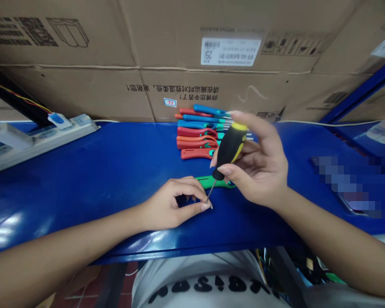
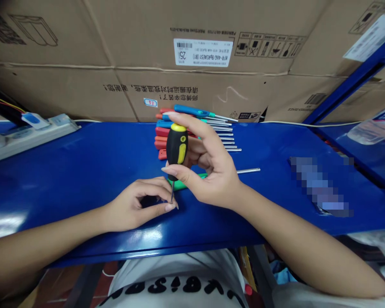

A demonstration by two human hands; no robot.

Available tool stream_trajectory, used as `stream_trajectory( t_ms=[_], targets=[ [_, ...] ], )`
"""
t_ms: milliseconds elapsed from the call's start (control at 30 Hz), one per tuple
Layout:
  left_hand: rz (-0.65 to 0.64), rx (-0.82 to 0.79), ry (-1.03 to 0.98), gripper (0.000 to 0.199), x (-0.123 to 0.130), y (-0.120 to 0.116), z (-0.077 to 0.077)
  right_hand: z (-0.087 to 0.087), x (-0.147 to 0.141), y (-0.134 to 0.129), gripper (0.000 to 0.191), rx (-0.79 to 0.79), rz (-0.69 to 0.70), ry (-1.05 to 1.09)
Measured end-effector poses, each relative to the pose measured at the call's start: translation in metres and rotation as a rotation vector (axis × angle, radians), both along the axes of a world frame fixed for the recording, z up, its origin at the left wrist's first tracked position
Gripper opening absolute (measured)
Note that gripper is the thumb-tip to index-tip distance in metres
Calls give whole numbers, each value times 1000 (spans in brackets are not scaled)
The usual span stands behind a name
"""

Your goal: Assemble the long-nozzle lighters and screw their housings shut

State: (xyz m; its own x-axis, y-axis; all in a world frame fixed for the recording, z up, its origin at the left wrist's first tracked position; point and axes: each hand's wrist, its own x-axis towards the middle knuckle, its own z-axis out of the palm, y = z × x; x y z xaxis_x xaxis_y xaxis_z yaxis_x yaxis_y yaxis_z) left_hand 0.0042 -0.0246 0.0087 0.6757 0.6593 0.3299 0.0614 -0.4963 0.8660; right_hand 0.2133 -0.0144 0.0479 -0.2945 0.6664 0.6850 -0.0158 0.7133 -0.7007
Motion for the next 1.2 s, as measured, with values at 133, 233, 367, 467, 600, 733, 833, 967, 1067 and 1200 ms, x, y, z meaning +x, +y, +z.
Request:
stream_trajectory(
  t_ms=[133,233,367,467,600,733,833,967,1067,1200],
  targets=[
    [24,-59,-43,7,-2,0,2,9,-4,3,56,-16,-35,-32],
    [80,-85,-41,9,-4,1,3,19,-8,7,56,-10,-8,-87],
    [113,-78,-40,12,-4,5,1,22,-12,16,57,-3,27,-174],
    [103,-44,-12,9,-3,6,-1,18,-11,19,58,-51,40,-209],
    [107,3,18,9,-3,7,-3,10,-6,19,57,-95,37,-192],
    [212,155,69,19,-7,13,-6,3,-3,20,53,-28,13,-169],
    [285,284,176,38,-12,19,-8,-1,-4,21,50,46,-42,-124],
    [266,306,307,45,-15,23,-12,-5,-6,21,52,40,-154,-100],
    [246,264,315,41,-15,23,-14,-5,-8,20,51,40,-166,-65],
    [229,237,299,35,-14,23,-15,-7,-9,19,54,34,-125,-76]
  ],
)
